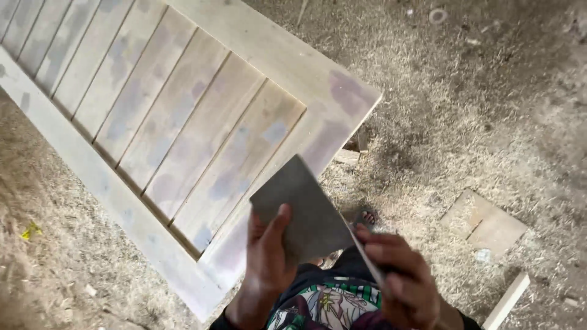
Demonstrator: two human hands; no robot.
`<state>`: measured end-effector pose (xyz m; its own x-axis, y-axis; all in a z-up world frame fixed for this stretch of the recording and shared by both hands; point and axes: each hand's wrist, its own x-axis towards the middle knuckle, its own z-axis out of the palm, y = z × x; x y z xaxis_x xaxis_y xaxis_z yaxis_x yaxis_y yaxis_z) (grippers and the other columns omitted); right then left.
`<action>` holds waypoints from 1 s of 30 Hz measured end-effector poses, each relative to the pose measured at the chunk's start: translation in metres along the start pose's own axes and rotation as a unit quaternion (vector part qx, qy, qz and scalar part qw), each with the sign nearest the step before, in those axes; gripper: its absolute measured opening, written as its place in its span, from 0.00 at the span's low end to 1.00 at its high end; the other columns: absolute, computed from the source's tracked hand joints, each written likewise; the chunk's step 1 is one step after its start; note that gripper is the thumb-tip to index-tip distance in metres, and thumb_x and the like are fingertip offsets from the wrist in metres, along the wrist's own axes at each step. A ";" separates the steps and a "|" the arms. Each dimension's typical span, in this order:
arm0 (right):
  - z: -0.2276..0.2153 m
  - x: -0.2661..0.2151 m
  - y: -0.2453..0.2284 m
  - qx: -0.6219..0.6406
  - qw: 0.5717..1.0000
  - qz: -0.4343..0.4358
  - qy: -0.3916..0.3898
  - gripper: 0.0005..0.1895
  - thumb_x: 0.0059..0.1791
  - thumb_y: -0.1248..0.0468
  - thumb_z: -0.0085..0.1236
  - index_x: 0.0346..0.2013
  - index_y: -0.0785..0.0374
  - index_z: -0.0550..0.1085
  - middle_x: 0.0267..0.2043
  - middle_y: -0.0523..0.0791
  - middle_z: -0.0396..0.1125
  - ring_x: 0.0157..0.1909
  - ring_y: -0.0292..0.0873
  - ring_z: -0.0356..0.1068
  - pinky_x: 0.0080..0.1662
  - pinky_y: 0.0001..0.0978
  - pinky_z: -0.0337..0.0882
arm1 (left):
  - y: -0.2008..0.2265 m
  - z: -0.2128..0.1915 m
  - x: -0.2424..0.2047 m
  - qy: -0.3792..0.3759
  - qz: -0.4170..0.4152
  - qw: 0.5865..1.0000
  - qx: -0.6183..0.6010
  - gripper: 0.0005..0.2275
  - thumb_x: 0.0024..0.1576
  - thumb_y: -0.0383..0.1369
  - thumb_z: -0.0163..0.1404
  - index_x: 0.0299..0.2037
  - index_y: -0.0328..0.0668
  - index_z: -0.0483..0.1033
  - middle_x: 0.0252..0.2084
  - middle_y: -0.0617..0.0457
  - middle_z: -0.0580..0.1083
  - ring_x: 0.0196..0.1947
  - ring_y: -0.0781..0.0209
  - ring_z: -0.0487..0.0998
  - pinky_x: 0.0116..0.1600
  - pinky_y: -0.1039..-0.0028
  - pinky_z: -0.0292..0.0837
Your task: The recorder is using pieces of sandpaper to smooth the surface and edges of a wooden door panel in a workshop.
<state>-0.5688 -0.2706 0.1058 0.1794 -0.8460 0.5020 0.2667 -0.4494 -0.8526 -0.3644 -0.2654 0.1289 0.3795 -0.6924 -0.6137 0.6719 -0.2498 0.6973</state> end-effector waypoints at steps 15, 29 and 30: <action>-0.002 -0.046 0.023 -0.324 0.927 0.111 -0.156 0.32 0.42 0.83 0.51 0.60 0.65 0.69 0.66 0.53 0.62 0.68 0.57 0.63 0.63 0.42 0.68 | 0.042 -0.016 -0.008 -0.270 0.056 0.954 0.118 0.15 0.63 0.28 0.48 0.60 0.38 0.68 0.50 0.48 0.77 0.48 0.58 0.79 0.51 0.65 0.77; 0.002 0.023 -0.018 -0.442 0.823 0.004 -0.357 0.27 0.43 0.67 0.54 0.58 0.60 0.73 0.58 0.45 0.66 0.62 0.51 0.63 0.55 0.40 0.71 | 0.048 -0.007 0.031 -0.300 0.170 0.815 0.466 0.13 0.65 0.29 0.46 0.58 0.39 0.71 0.35 0.53 0.74 0.34 0.65 0.73 0.39 0.73 0.71; 0.001 0.017 -0.009 -0.429 0.820 0.015 -0.378 0.24 0.45 0.66 0.54 0.57 0.60 0.73 0.57 0.45 0.66 0.61 0.51 0.64 0.53 0.39 0.73 | 0.042 -0.013 0.044 -0.278 0.150 0.831 0.457 0.13 0.64 0.30 0.46 0.58 0.39 0.71 0.36 0.53 0.75 0.33 0.64 0.74 0.37 0.72 0.72</action>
<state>-0.5669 -0.2810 0.1219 0.7960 -0.5865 0.1496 -0.4549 -0.7428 -0.4913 -0.3111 -0.2978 0.1264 -0.0806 -0.9585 -0.2734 -0.2607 -0.2445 0.9340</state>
